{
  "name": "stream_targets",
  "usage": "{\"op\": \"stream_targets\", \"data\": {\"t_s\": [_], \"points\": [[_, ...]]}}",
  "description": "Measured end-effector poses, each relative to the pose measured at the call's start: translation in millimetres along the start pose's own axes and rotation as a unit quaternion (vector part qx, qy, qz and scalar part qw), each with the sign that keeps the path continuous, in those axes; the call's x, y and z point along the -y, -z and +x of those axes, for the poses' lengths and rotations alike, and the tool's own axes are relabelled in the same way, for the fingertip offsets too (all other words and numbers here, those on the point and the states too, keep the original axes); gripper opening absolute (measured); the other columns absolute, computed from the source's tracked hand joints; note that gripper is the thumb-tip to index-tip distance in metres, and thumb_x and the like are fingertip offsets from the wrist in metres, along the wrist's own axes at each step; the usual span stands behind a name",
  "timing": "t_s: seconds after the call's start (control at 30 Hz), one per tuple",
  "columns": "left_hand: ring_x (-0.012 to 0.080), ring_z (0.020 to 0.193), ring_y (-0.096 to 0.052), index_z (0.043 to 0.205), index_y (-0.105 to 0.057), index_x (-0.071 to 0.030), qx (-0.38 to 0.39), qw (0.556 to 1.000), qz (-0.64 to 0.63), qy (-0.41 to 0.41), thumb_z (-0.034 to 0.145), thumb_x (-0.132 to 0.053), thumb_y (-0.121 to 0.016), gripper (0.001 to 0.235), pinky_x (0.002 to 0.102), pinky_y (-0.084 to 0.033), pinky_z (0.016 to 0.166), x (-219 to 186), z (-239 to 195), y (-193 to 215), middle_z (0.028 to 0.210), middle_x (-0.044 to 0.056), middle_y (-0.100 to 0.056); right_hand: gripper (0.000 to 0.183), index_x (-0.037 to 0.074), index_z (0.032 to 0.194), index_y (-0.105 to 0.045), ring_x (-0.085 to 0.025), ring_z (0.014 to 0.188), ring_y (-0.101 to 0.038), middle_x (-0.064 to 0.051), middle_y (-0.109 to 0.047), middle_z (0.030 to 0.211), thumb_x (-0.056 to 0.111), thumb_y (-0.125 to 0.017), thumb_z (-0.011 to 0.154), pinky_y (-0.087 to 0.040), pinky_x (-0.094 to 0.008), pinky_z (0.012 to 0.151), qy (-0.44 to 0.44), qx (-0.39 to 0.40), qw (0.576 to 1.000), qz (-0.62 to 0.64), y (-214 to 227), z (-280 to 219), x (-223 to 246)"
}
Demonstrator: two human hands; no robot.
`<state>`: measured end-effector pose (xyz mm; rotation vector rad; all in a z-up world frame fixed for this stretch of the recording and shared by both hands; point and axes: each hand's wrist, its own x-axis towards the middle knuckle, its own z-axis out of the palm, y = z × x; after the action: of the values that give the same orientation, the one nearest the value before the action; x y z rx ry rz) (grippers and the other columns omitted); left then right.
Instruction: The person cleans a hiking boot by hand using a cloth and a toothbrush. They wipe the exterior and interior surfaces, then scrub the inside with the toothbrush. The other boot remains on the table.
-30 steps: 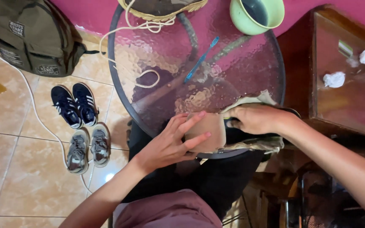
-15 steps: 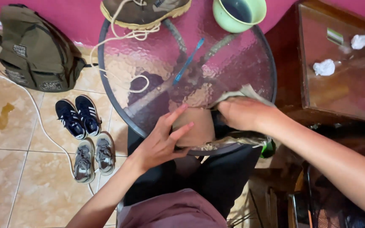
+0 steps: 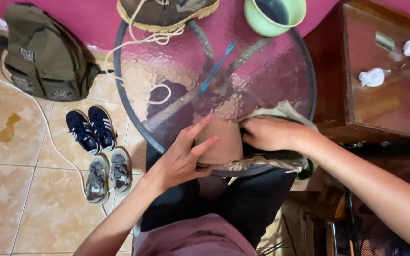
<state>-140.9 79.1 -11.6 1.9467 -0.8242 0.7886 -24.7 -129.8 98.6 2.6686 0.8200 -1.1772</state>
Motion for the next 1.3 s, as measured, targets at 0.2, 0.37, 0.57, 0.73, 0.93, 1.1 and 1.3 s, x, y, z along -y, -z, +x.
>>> {"op": "stream_targets", "data": {"t_s": [0.2,0.37,0.57,0.73,0.93,1.1,1.3], "points": [[0.047,0.125,-0.056,0.161,-0.027,-0.017,0.014,1.0,-0.009,0.012,0.085,-0.022,-0.082,0.094,0.057,-0.051,0.093,3.2,-4.0,2.5,0.163,0.034,-0.025,0.036,0.013,0.109,-0.074,-0.04,0.108,-0.071,-0.022,-0.074,0.102,0.038,-0.056,0.091,-0.058,-0.051,0.09,-0.038,0.003,0.994,-0.103,1.4,-20.4,-13.4],[0.0418,0.13,-0.054,0.159,-0.032,-0.012,0.011,0.999,0.043,-0.024,0.088,-0.026,-0.082,0.088,0.055,-0.053,0.093,4.8,-3.4,3.9,0.162,0.033,-0.028,0.037,0.011,0.122,-0.069,-0.046,0.11,-0.068,-0.028,-0.071,0.105,0.034,-0.056,0.095,-0.056,-0.056,0.092,0.014,-0.048,0.999,-0.015,-0.2,-12.7,-1.5],[0.0433,0.125,-0.056,0.16,-0.03,-0.012,0.011,0.998,0.056,-0.031,0.084,-0.025,-0.084,0.094,0.055,-0.052,0.092,2.3,0.0,5.0,0.161,0.032,-0.03,0.036,0.005,0.114,-0.069,-0.048,0.109,-0.066,-0.032,-0.07,0.102,0.035,-0.058,0.095,-0.055,-0.058,0.092,0.028,-0.061,0.998,0.007,-1.6,-17.8,-3.2],[0.0447,0.12,-0.057,0.161,-0.029,-0.016,0.016,1.0,0.011,0.009,0.085,-0.024,-0.082,0.093,0.056,-0.051,0.092,-0.6,-3.3,8.8,0.162,0.03,-0.029,0.034,0.01,0.108,-0.071,-0.043,0.107,-0.069,-0.024,-0.071,0.102,0.038,-0.059,0.092,-0.058,-0.052,0.089,-0.008,-0.054,0.993,-0.102,-16.7,-16.9,-30.1],[0.0436,0.115,-0.058,0.161,-0.032,-0.015,0.013,1.0,-0.013,0.015,0.086,-0.02,-0.08,0.089,0.054,-0.051,0.091,-1.7,2.9,11.7,0.161,0.03,-0.031,0.036,0.011,0.106,-0.069,-0.04,0.107,-0.069,-0.019,-0.069,0.102,0.044,-0.061,0.095,-0.058,-0.05,0.089,-0.017,-0.072,0.996,-0.058,-20.5,-7.7,-26.6],[0.044,0.112,-0.057,0.156,-0.038,-0.01,0.018,1.0,-0.016,0.003,0.085,-0.016,-0.082,0.085,0.055,-0.051,0.09,0.2,6.5,15.4,0.159,0.032,-0.034,0.03,0.015,0.102,-0.07,-0.039,0.107,-0.069,-0.018,-0.074,0.104,0.043,-0.063,0.092,-0.058,-0.051,0.083,-0.012,-0.113,0.986,0.118,9.9,-27.7,35.8],[0.0461,0.118,-0.056,0.158,-0.036,-0.011,0.01,1.0,-0.009,0.011,0.084,-0.017,-0.083,0.088,0.055,-0.05,0.095,-0.3,0.4,9.5,0.16,0.03,-0.034,0.029,0.015,0.101,-0.069,-0.038,0.093,-0.072,-0.015,-0.07,0.093,0.041,-0.06,0.094,-0.06,-0.05,0.079,0.015,-0.154,0.978,-0.14,-15.0,-30.8,2.0]]}}
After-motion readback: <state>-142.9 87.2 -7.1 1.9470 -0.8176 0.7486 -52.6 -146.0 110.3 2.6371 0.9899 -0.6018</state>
